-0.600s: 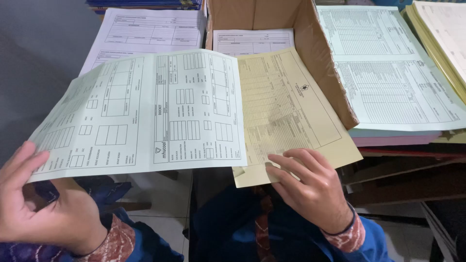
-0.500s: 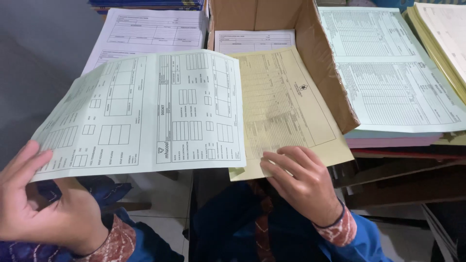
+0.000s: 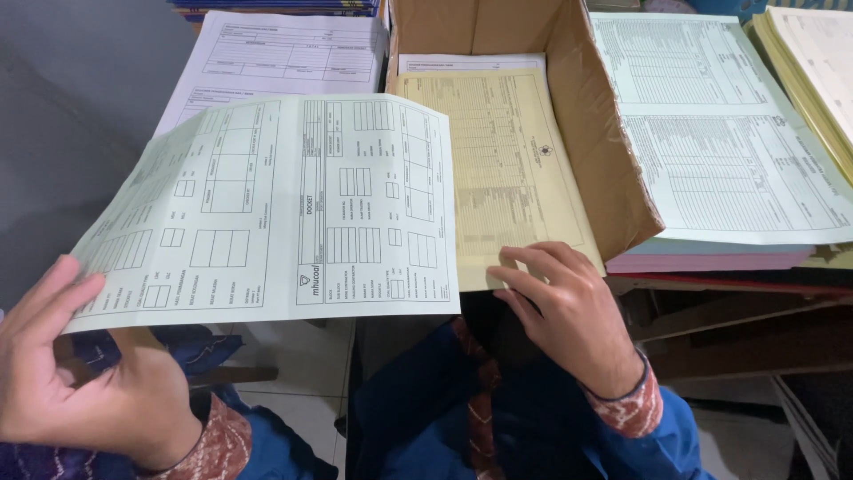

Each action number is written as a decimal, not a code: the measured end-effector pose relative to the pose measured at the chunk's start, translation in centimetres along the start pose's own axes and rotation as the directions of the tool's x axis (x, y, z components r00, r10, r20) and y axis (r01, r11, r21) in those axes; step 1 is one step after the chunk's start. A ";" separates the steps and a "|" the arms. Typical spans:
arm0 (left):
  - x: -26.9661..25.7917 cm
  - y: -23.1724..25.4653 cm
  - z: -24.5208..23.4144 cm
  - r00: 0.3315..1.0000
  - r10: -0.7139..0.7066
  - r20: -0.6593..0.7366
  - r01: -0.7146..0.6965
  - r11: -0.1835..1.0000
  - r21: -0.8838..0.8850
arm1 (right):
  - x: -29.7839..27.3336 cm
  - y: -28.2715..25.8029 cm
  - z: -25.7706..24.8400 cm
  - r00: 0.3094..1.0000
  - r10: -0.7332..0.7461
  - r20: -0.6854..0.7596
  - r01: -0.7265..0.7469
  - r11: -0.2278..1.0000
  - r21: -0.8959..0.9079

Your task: Sorting and checking printed forms by flipping through stacks and placing them in a box

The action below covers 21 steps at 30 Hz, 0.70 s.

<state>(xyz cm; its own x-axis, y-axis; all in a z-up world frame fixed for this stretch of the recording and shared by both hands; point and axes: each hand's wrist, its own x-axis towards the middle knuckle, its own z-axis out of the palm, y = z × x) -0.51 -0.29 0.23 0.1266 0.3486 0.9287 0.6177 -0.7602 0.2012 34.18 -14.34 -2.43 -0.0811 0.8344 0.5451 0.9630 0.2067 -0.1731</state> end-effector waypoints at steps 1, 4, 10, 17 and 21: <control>0.1 0.2 0.0 1.000 0.001 -0.001 -0.001 1.000 -0.001 | 0.1 0.2 0.4 1.000 0.000 -0.002 0.000 1.000 -0.002; 0.2 0.6 -0.1 1.000 0.000 0.005 0.000 1.000 0.003 | 0.6 0.5 1.0 1.000 0.004 -0.003 -0.003 0.985 0.175; 0.4 1.3 0.4 0.997 -0.068 -0.031 0.067 0.997 -0.037 | 0.7 1.5 0.7 0.997 0.072 -0.018 -0.070 0.994 0.078; 0.8 2.1 1.2 0.997 -0.074 0.018 0.075 0.993 -0.088 | 0.2 0.0 1.8 0.998 -0.034 0.044 0.035 0.999 -0.015; 0.7 2.3 1.6 0.994 -0.092 0.051 0.098 0.986 -0.138 | -0.2 -0.8 4.0 0.995 -0.090 -0.052 0.087 0.995 -0.057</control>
<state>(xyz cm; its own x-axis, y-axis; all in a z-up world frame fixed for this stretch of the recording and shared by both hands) 2.26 -0.96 0.86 0.1086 0.4445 0.8892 0.5139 -0.7908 0.3325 32.43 -12.63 -5.70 -0.1534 0.7846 0.6008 0.9654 0.2486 -0.0782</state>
